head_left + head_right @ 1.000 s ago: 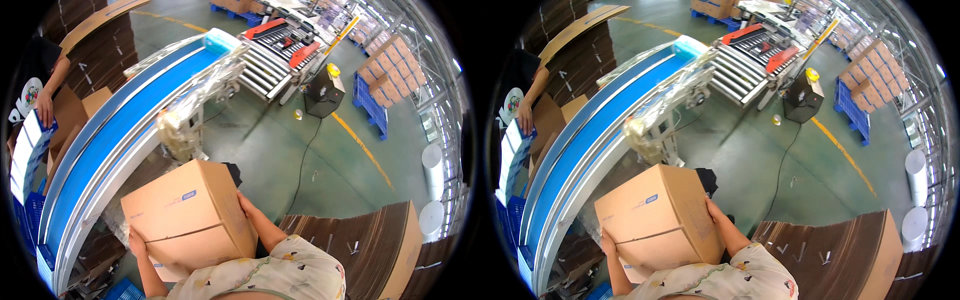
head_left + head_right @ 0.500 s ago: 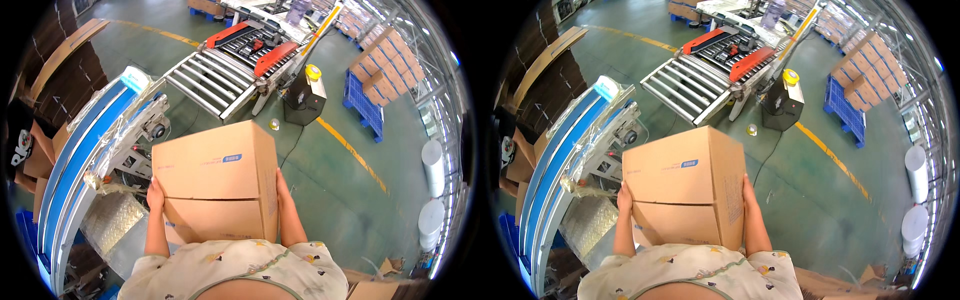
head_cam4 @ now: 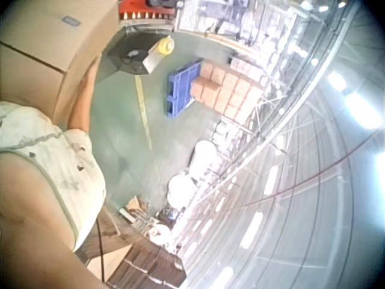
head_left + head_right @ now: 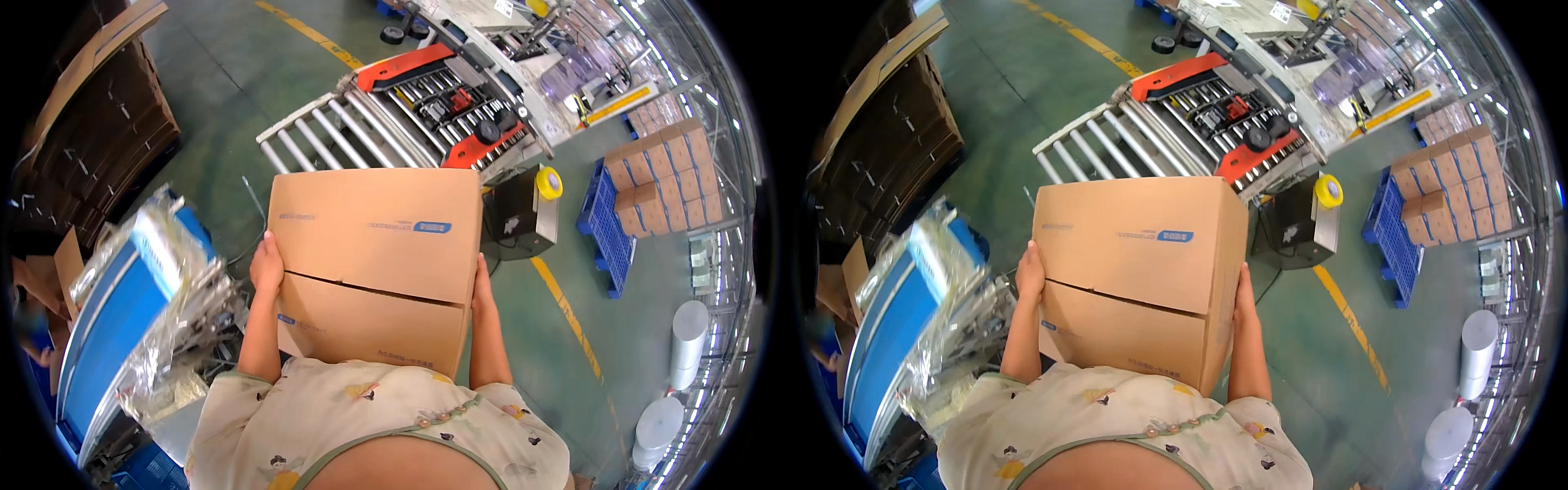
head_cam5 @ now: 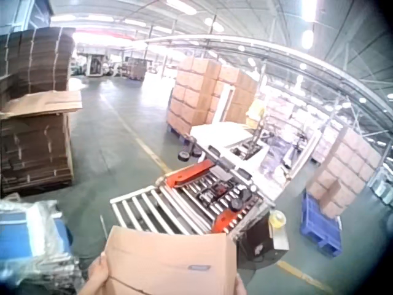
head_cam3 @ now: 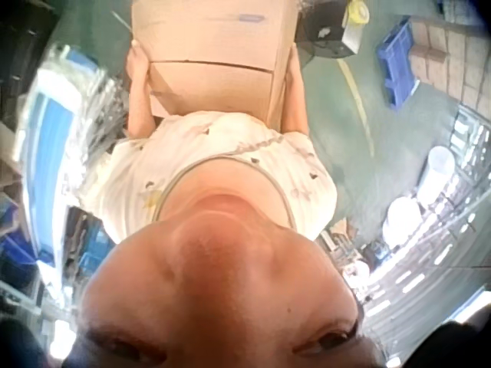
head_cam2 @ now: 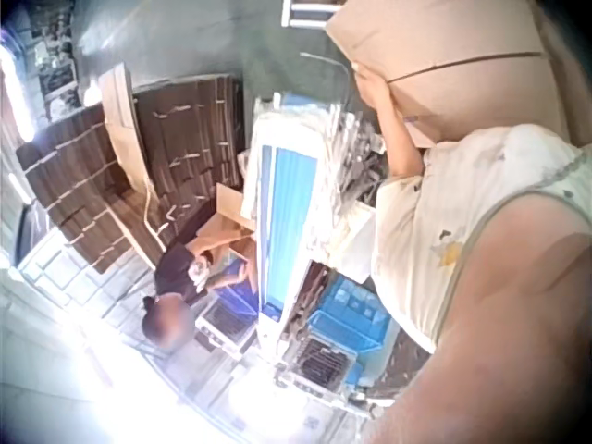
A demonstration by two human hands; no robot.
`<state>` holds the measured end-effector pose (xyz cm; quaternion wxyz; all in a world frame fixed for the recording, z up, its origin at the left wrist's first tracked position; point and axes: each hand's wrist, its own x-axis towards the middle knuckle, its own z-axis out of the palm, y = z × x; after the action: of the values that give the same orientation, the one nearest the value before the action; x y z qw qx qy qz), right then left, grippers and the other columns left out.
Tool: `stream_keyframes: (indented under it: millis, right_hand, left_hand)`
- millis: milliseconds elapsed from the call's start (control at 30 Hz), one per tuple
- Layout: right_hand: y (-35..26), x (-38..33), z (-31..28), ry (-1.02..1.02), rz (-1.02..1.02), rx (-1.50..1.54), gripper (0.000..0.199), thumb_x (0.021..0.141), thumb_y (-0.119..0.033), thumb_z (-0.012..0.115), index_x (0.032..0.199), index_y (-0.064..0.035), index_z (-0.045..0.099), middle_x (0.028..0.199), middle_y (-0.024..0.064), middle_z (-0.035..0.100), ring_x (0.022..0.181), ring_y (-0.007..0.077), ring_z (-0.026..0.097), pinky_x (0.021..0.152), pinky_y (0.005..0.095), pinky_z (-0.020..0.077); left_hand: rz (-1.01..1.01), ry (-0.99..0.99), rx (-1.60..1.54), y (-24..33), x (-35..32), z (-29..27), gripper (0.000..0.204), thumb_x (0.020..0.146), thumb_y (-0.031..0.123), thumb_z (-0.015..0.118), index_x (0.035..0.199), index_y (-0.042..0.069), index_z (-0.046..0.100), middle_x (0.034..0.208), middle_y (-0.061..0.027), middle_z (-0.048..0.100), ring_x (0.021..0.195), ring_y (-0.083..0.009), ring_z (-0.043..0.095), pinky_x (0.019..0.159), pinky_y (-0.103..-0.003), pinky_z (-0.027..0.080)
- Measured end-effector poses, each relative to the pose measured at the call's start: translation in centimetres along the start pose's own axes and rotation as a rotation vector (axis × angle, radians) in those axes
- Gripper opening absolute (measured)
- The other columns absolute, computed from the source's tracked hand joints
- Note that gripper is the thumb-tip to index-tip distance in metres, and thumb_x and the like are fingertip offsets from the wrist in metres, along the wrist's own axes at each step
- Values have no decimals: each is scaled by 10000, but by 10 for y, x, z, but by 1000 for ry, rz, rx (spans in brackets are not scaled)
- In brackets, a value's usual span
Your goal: The person fills a cardboard box with small packages from a conveyor belt, closes the flaps, and transports the box to a pallet for stacking.
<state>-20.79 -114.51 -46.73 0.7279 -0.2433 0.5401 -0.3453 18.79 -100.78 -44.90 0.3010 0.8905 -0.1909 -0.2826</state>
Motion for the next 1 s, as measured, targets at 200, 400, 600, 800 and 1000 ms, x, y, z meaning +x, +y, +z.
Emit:
stream_keyframes:
  millis: [200, 400, 600, 800, 1000]
  right_hand:
    - [-60, 173, 63, -179, 144, -188, 591, 873, -493, 328, 1254, -48, 408, 1261, 72, 444, 1141, 190, 423, 943, 282, 321]
    - [-105, 348, 138, -414, 424, -405, 606, 834, -557, 368, 1190, -81, 478, 1083, 57, 565, 961, 164, 536, 806, 318, 442]
    - [-253, 319, 235, -688, 382, -933, 469, 897, -420, 338, 1182, -69, 459, 1137, 114, 513, 1057, 235, 484, 904, 365, 378]
    - [-188, 262, 256, -541, -1055, -1783, 615, 808, -329, 458, 1294, 7, 287, 1343, 174, 289, 1270, 298, 225, 1043, 446, 140]
    - [-192, 273, 256, -543, -1150, -1748, 650, 788, -335, 477, 1315, -17, 268, 1364, 146, 272, 1287, 263, 204, 1049, 456, 101]
  left_hand:
    - [-195, 145, -39, 35, 78, 22, 624, 876, 510, 194, 1112, 37, 526, 1085, -189, 550, 1037, -353, 490, 880, -408, 357]
    - [-286, 339, 94, 117, 117, 45, 589, 885, 489, 220, 1054, -3, 495, 1043, -211, 556, 1002, -386, 492, 847, -425, 372]
    - [-328, 440, 67, 154, 142, 93, 465, 898, 414, 313, 992, -33, 398, 1043, -302, 494, 956, -445, 480, 799, -462, 392]
    - [112, 263, -263, 158, 141, 88, 561, 867, 235, 488, 1288, -38, 237, 1204, -202, 401, 1115, -287, 400, 949, -335, 293]
    - [109, 221, -526, 175, 142, 91, 647, 811, 206, 575, 1311, -3, 222, 1254, -168, 365, 1130, -243, 380, 955, -341, 290]
